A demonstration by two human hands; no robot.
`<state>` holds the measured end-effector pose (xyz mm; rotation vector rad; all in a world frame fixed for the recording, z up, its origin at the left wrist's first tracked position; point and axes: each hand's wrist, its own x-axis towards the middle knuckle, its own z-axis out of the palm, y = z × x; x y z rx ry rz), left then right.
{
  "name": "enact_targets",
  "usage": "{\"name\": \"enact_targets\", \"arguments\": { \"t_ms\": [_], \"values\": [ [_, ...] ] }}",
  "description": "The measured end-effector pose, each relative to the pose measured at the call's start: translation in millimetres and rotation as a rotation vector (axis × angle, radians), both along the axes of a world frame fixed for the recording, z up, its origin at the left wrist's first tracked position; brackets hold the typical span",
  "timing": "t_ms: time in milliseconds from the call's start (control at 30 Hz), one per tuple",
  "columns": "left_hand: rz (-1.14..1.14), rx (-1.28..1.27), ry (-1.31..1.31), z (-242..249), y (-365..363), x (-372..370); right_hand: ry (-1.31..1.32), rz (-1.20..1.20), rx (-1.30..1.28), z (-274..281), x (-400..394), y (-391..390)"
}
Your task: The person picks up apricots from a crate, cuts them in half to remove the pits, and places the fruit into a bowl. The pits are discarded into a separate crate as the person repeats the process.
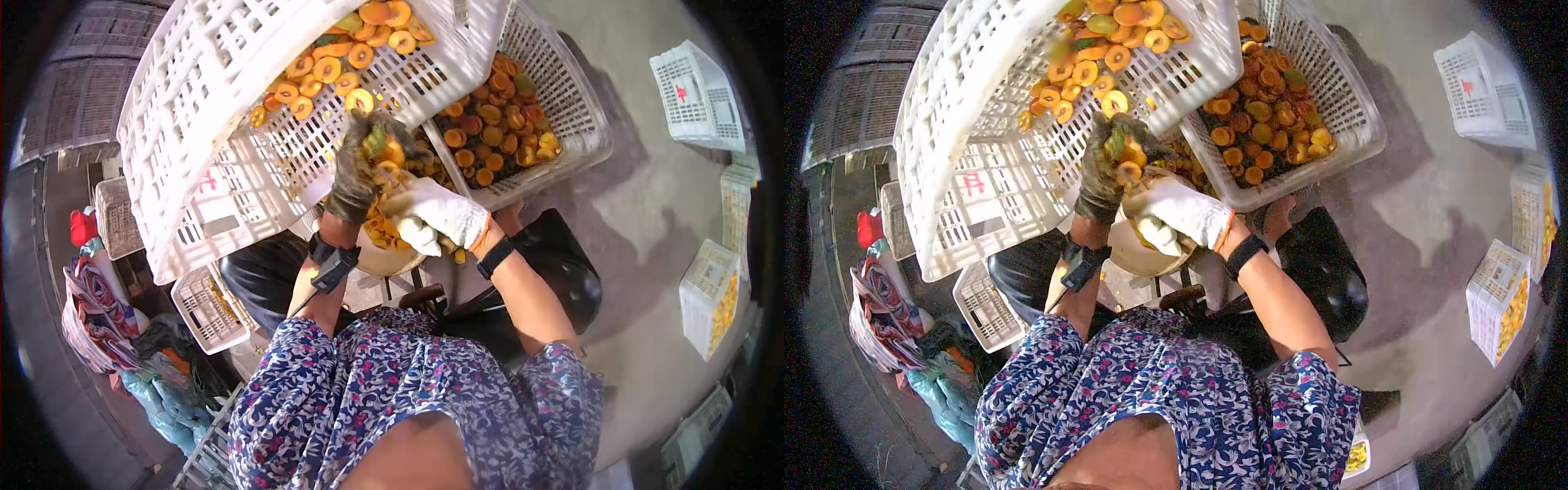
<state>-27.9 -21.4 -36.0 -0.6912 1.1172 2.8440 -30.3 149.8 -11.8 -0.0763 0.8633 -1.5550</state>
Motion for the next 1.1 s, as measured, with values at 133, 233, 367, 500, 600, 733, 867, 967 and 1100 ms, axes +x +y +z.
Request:
{"name": "enact_targets", "arguments": {
  "t_ms": [133, 233, 367, 500, 600, 733, 867, 967, 1100],
  "values": [
    [0.008, 0.045, 0.041, 0, -42, 11, 1.338, 0.683, 0.324, -21, 33, -3],
    [0.111, -0.143, -0.007, -10, -51, 19, 1.321, 0.707, 0.59, -28, 30, 9],
    [-0.003, -0.964, 0.124, 23, -23, 16, 1.285, 0.615, 0.575, -26, 23, 1],
    [-0.164, -1.418, 0.357, 6, -41, -32, 1.299, 0.555, 0.561, -29, 22, 7],
    [-0.124, -1.981, 0.092, -9, -53, -49, 1.347, 0.476, 0.52, -25, 12, 9],
    [-0.078, -2.476, 0.167, -25, -53, -40, 1.33, 0.5, 0.557, -27, 11, 8],
    [-0.199, -2.199, 0.07, -30, -37, -23, 1.255, 0.458, 0.595, -20, -2, 8],
    [-0.156, -1.948, 0.172, -31, -42, -13, 1.384, 0.144, 0.674, -36, -11, 6],
    [-0.285, -0.945, 0.017, 11, -22, 4, 1.256, -0.142, 0.63, -1, -23, 10]
  ]
}}
